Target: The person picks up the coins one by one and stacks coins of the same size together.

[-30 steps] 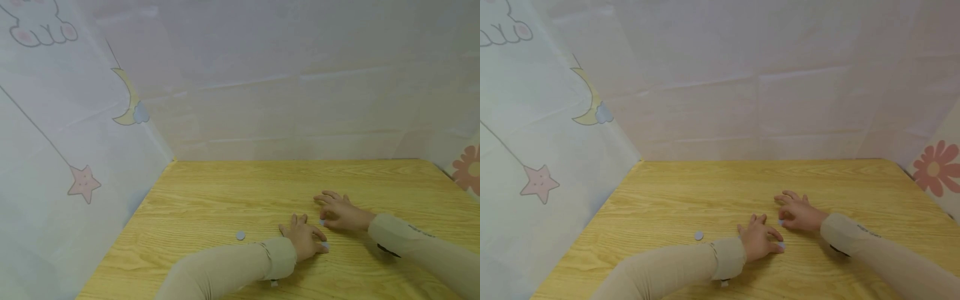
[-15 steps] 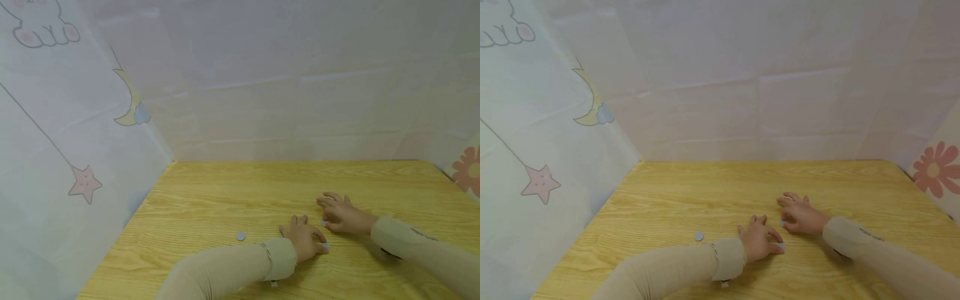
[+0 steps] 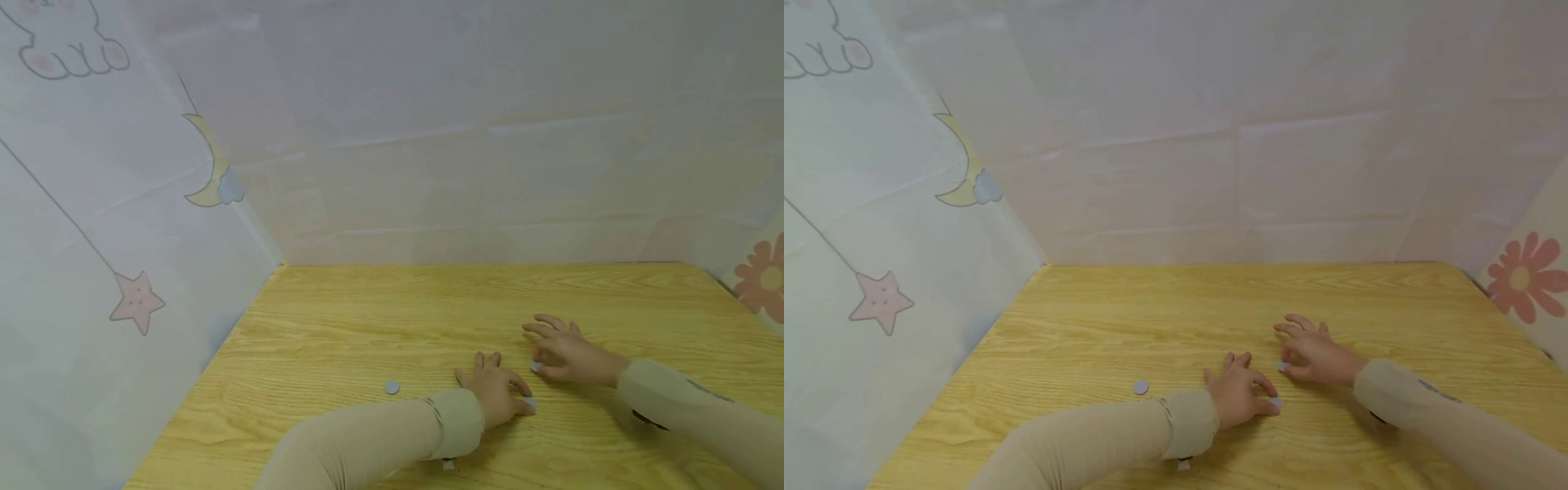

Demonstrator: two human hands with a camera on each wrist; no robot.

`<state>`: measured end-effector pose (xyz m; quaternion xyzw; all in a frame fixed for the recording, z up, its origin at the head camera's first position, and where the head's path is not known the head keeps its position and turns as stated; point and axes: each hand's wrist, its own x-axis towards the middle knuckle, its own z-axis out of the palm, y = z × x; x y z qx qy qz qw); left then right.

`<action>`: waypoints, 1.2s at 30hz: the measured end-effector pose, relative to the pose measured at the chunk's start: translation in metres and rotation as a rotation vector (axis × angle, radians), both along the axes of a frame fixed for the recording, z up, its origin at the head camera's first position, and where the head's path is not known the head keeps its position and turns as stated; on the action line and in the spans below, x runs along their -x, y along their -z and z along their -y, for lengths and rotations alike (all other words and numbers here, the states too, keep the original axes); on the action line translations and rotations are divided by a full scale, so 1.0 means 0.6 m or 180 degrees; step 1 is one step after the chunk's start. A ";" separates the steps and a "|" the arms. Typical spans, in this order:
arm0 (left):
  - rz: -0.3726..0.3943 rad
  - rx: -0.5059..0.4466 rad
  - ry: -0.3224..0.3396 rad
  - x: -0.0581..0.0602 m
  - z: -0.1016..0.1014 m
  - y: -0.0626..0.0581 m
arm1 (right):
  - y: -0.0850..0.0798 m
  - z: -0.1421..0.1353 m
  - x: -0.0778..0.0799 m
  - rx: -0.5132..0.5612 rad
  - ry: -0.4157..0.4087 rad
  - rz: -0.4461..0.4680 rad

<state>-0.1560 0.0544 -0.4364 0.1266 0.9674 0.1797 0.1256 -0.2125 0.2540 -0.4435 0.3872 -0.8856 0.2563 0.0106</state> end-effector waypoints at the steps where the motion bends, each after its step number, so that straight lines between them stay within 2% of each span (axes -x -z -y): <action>1: 0.0004 0.0008 -0.0010 0.000 0.000 -0.001 | 0.000 0.000 -0.001 0.0005 0.0001 -0.0018; 11: 0.0001 -0.0014 -0.0015 -0.002 0.001 -0.002 | -0.003 -0.002 -0.010 0.0113 -0.0016 -0.0059; 17: -0.0022 0.0044 0.0007 -0.006 0.003 -0.011 | -0.004 -0.002 -0.014 0.0184 -0.0063 -0.0150; 27: 0.0027 -0.0083 -0.0007 -0.012 0.006 -0.021 | -0.001 -0.009 -0.022 0.0225 -0.0103 -0.0237; 36: 0.0000 -0.0007 -0.0016 -0.010 0.004 -0.018 | 0.004 -0.003 -0.026 0.0240 -0.0157 -0.0233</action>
